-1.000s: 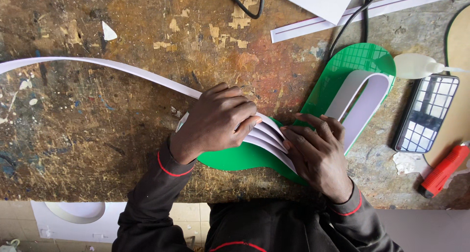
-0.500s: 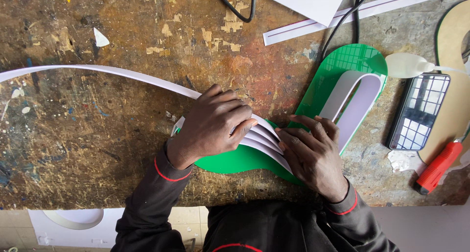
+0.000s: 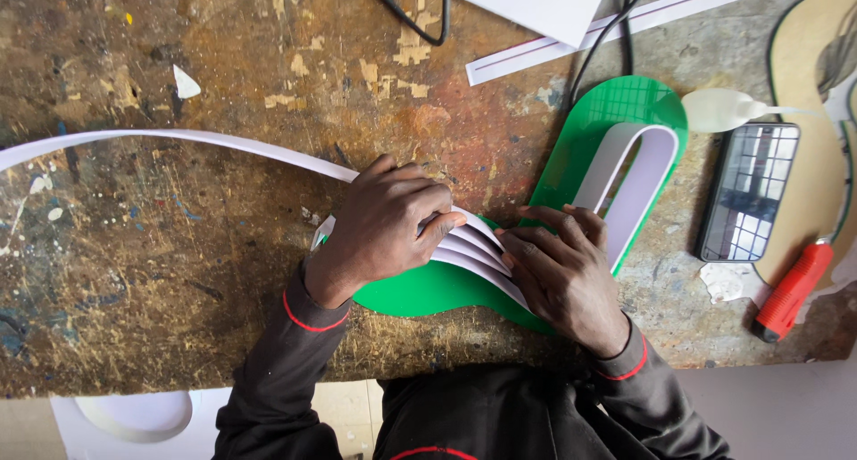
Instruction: The person applies adhesive to a flexible white plastic strip and attaches it along the contoured edge of a green acrylic letter to form the side wall of a sign.
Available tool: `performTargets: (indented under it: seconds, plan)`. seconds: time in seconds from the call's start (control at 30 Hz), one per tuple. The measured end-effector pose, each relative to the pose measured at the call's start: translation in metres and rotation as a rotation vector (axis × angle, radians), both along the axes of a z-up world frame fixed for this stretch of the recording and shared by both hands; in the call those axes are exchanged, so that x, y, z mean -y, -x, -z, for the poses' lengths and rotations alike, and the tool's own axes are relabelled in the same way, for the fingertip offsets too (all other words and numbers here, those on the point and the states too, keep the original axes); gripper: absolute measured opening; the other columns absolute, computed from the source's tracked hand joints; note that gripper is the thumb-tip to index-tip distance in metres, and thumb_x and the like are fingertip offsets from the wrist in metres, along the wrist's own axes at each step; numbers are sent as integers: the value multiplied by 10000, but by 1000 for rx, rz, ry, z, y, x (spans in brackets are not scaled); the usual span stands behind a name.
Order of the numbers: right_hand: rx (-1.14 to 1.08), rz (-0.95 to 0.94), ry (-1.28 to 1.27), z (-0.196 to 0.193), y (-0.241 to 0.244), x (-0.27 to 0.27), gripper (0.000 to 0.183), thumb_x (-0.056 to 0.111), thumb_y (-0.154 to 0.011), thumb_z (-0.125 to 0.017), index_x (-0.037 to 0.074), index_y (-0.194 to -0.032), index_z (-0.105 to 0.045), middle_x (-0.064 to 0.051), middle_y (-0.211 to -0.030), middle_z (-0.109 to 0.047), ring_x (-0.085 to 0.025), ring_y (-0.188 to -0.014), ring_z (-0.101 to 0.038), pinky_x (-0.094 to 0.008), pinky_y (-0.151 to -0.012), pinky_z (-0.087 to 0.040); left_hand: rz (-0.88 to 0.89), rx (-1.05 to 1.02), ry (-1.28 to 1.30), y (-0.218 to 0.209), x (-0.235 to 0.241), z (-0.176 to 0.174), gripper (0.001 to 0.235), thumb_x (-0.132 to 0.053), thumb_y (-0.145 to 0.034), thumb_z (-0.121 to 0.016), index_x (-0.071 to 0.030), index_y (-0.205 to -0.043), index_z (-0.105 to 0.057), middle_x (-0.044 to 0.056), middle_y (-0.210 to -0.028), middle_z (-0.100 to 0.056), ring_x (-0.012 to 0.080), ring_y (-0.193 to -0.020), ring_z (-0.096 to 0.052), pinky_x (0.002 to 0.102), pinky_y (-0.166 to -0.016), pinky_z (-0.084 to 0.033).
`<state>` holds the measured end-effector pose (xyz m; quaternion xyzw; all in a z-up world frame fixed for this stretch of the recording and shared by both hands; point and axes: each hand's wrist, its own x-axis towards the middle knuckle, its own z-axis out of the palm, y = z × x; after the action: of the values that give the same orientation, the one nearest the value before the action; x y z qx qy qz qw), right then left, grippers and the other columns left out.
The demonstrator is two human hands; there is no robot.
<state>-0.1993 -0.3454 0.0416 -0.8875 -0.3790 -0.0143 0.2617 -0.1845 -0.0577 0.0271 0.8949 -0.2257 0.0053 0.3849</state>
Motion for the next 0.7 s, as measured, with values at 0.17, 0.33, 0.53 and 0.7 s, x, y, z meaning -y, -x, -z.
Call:
performTargets:
  seconds: [0.17,0.33,0.53,0.7]
  plan:
    - [38,-3,-53,0,0,0,144,205,-1054,-742,144,-1153,-828,-38,-1072,-810,-298,-1253,-771,-540,-1156,-442,0,4,3,0,0,2,274,-305,-1044,-815,-173,-851,-672,66,-770,-749,318,-851,-755,453,-793,-502]
    - [123,307,-277,5,30,26,220,132,-1094,-750,23,-1266,-834,-180,-1244,-797,-436,-1239,-746,-591,-1140,-519,-2,31,-25,4,-3,3,262,-320,-1052,-809,-184,-870,-679,63,-799,-764,306,-872,-765,450,-801,-504]
    - [-55,466,-209,11,30,32,475,111,-1173,-611,-69,-1610,-564,-323,-1724,-519,-570,-1582,-468,-743,-1297,-306,-53,6,-46,17,0,-4,227,-312,-1045,-802,-189,-887,-693,52,-832,-784,302,-877,-771,448,-800,-507]
    - [-76,320,-260,13,0,39,460,72,-1156,-594,-128,-1569,-593,-356,-1665,-574,-559,-1531,-547,-711,-1323,-325,-121,-3,-51,31,8,1,212,-335,-1053,-792,-221,-900,-701,-5,-859,-792,260,-866,-776,427,-785,-500]
